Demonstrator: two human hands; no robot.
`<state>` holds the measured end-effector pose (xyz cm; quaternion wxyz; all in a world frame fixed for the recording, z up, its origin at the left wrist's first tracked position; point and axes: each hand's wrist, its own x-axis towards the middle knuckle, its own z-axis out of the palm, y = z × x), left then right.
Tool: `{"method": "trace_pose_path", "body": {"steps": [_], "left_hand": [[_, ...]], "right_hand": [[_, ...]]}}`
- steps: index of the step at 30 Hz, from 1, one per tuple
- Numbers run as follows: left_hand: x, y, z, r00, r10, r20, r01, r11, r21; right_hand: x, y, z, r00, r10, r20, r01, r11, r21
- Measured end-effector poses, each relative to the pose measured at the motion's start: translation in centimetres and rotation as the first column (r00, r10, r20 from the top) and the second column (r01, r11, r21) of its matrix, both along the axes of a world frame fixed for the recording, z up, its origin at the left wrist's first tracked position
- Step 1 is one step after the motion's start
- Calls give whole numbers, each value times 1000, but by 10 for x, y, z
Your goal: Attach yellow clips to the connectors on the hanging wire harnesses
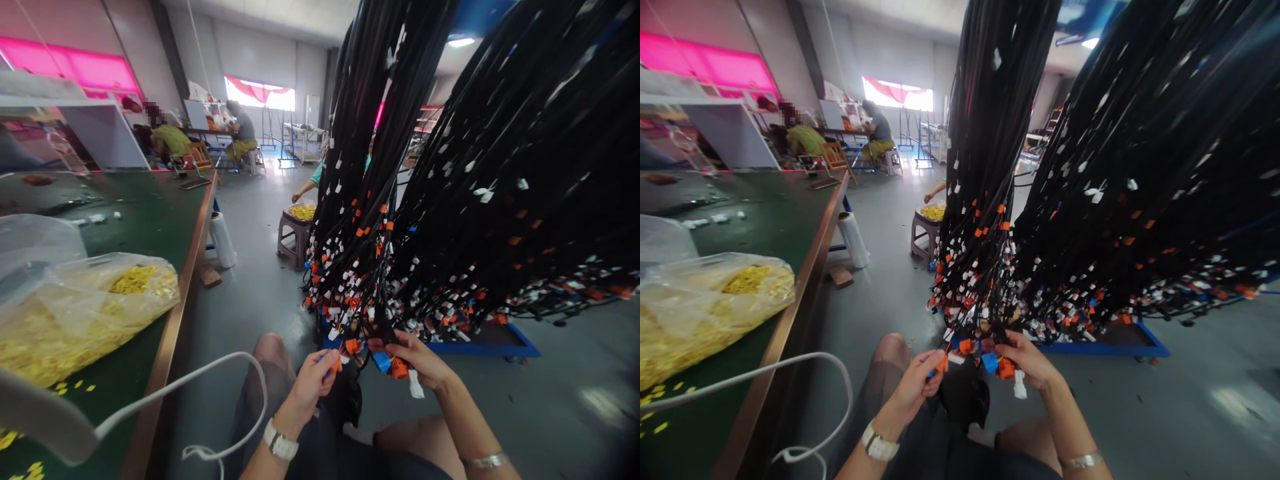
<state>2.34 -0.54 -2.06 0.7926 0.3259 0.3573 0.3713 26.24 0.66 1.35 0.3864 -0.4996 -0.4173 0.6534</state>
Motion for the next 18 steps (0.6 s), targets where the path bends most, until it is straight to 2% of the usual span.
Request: {"method": "trace_pose_path", "body": {"steps": [6, 10, 15, 18], "left_hand": [[-1, 1, 0, 1000, 1, 3, -1, 1000, 8], [-1, 1, 0, 1000, 3, 6, -3, 1000, -3], [0, 1, 0, 1000, 4, 17, -4, 1000, -14], [-1, 1, 0, 1000, 16, 9, -16, 1000, -17]], "right_hand": [[-4, -2, -1, 1000, -17, -12, 17, 1000, -16], [-3, -6, -7, 993, -14, -121, 7, 998, -57], [-10, -9, -17, 956, -32, -291, 28, 999, -17], [-18, -11, -20, 948, -54, -315, 53, 999, -12]]}}
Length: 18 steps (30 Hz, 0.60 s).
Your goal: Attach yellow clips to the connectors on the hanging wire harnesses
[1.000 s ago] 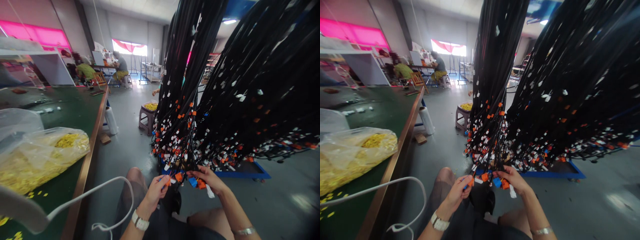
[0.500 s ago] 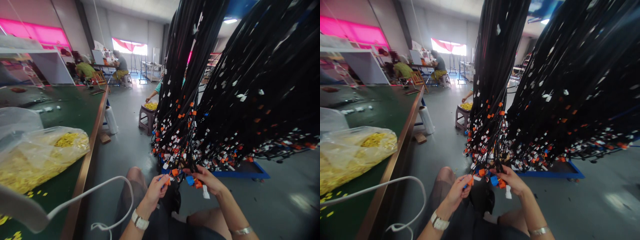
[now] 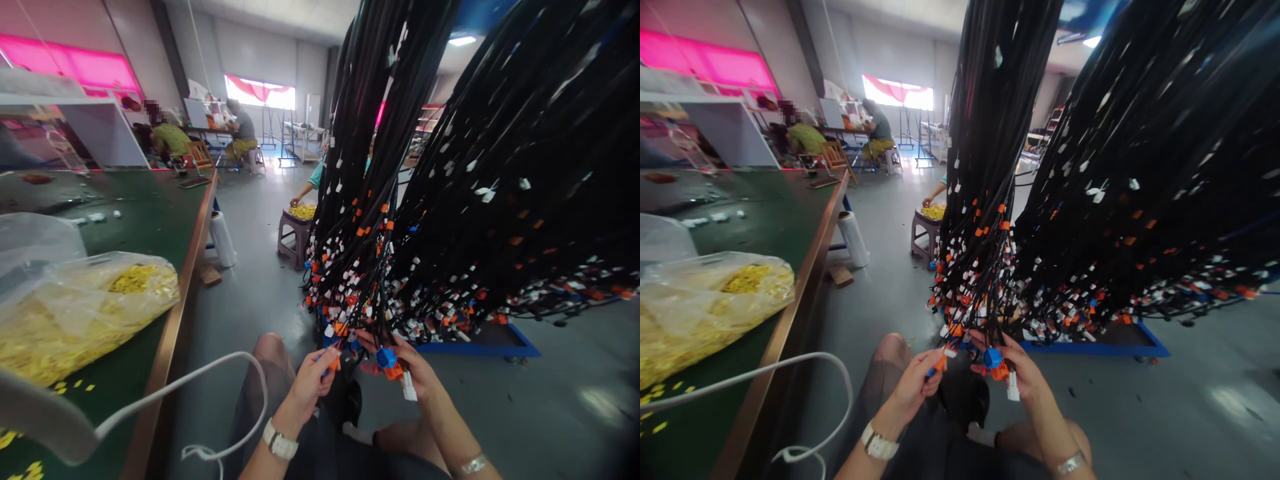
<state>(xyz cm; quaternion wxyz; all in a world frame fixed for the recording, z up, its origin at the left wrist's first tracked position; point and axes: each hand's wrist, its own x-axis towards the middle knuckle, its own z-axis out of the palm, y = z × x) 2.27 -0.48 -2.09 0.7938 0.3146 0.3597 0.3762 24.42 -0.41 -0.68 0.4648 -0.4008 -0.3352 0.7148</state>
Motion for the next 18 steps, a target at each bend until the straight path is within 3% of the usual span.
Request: {"method": "trace_pose_path", "body": {"steps": [5, 12, 18], "left_hand": [[0, 0, -1, 1000, -14, 17, 14, 1000, -6], [0, 1, -3, 999, -17, 33, 17, 1000, -5], [-1, 1, -3, 999, -17, 42, 17, 1000, -2]], "right_hand": [[-11, -1, -6, 995, -91, 31, 91, 996, 4], [-20, -2, -8, 983, -85, 162, 88, 996, -8], [-30, -2, -7, 987, -117, 111, 115, 993, 25]]}}
